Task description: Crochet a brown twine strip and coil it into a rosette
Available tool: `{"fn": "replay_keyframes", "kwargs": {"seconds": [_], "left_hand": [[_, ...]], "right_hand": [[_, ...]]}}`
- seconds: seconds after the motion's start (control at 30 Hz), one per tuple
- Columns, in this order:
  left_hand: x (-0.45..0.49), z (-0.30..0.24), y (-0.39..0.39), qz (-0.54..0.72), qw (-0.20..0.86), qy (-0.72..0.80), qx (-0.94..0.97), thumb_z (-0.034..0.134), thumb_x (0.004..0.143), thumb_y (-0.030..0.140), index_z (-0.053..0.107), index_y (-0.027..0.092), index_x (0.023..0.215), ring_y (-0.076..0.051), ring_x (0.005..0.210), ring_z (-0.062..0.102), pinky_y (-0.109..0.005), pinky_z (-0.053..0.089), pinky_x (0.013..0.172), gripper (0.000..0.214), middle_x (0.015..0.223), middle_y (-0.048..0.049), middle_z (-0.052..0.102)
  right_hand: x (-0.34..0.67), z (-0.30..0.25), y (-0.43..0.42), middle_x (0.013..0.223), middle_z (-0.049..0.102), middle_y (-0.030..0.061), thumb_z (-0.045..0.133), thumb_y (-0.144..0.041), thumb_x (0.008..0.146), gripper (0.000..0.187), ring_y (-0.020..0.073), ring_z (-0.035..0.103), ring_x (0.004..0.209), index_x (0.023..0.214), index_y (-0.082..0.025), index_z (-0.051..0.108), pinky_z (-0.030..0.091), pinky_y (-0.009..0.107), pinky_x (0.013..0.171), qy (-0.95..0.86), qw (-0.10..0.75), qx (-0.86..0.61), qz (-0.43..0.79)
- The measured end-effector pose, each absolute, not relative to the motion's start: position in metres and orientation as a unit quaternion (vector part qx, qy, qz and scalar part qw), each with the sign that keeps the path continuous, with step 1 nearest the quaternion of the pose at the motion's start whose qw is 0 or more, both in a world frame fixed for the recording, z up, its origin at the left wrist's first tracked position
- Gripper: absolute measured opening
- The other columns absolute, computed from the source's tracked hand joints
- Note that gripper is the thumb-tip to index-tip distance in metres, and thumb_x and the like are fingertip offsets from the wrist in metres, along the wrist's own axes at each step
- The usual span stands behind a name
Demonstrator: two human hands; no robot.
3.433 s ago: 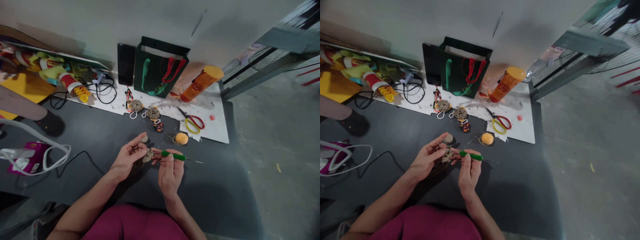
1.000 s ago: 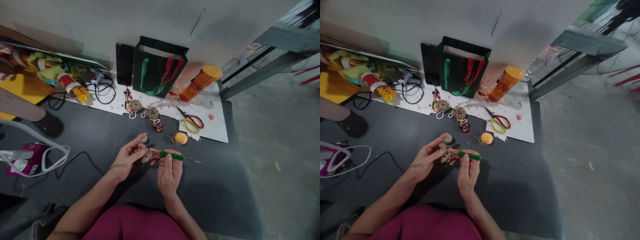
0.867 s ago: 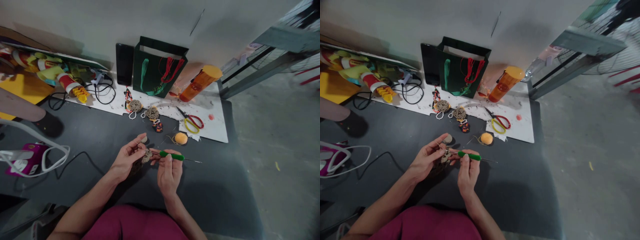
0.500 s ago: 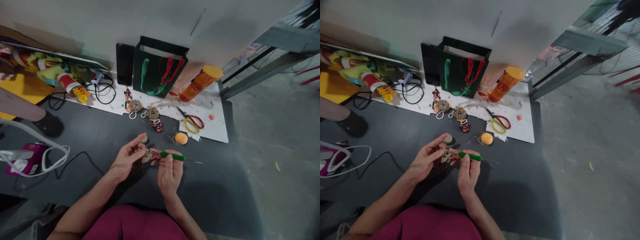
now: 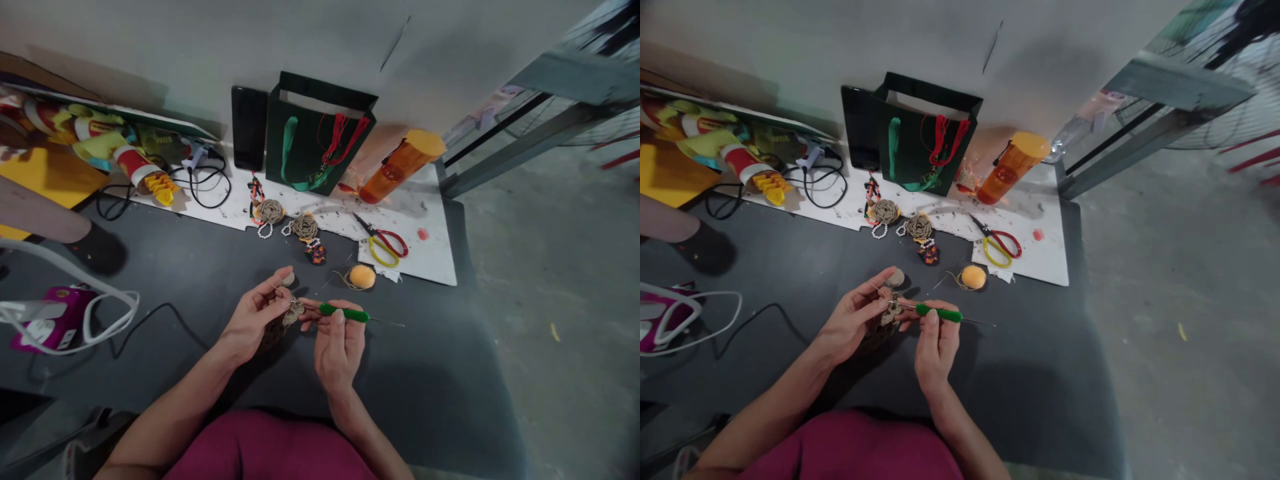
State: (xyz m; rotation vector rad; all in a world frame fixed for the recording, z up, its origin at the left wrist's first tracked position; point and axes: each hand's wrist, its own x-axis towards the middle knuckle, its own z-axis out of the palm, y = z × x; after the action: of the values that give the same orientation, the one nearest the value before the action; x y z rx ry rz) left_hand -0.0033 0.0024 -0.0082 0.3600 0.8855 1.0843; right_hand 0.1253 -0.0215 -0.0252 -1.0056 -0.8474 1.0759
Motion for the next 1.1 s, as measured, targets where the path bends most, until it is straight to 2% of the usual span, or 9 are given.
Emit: {"fn": "replay_keyframes", "kwargs": {"seconds": [0.17, 0.43, 0.77, 1.1], "left_hand": [[-0.0032, -0.0067, 0.0026, 0.495, 0.753, 0.403, 0.16, 0.079, 0.069, 0.021, 0.067, 0.022, 0.119, -0.01, 0.074, 0.054, -0.025, 0.041, 0.075, 0.051, 0.077, 0.0019, 0.058], [-0.0032, -0.0059, 0.0027, 0.496, 0.748, 0.406, 0.17, 0.079, 0.069, 0.021, 0.068, 0.022, 0.117, -0.009, 0.071, 0.051, -0.024, 0.039, 0.069, 0.05, 0.076, 0.0021, 0.058], [-0.0031, -0.0075, 0.0019, 0.494, 0.749, 0.404, 0.181, 0.079, 0.07, 0.023, 0.069, 0.025, 0.117, -0.008, 0.074, 0.052, -0.023, 0.039, 0.074, 0.048, 0.078, 0.0026, 0.057], [-0.0033, -0.0058, 0.0025, 0.495, 0.745, 0.405, 0.187, 0.078, 0.07, 0.022, 0.067, 0.023, 0.119, -0.009, 0.073, 0.051, -0.022, 0.039, 0.072, 0.05, 0.077, 0.0025, 0.056]], "right_hand": [[0.1257, -0.0258, -0.0221, 0.082, 0.072, 0.0025, 0.046, -0.03, 0.096, 0.007, 0.0153, 0.068, 0.059, 0.098, -0.024, 0.049, 0.048, 0.026, 0.046, -0.374, 0.644, -0.472, 0.471], [0.125, -0.0258, -0.0209, 0.079, 0.071, 0.0017, 0.046, -0.032, 0.095, 0.008, 0.016, 0.068, 0.058, 0.098, -0.025, 0.048, 0.049, 0.028, 0.047, -0.373, 0.648, -0.478, 0.462], [0.1251, -0.0266, -0.0216, 0.082, 0.072, 0.0012, 0.045, -0.028, 0.097, 0.007, 0.0145, 0.068, 0.06, 0.099, -0.025, 0.051, 0.048, 0.024, 0.045, -0.372, 0.658, -0.461, 0.464], [0.1258, -0.0278, -0.0224, 0.081, 0.071, 0.002, 0.045, -0.031, 0.096, 0.008, 0.0153, 0.067, 0.06, 0.099, -0.024, 0.048, 0.05, 0.027, 0.048, -0.369, 0.646, -0.484, 0.46]]}}
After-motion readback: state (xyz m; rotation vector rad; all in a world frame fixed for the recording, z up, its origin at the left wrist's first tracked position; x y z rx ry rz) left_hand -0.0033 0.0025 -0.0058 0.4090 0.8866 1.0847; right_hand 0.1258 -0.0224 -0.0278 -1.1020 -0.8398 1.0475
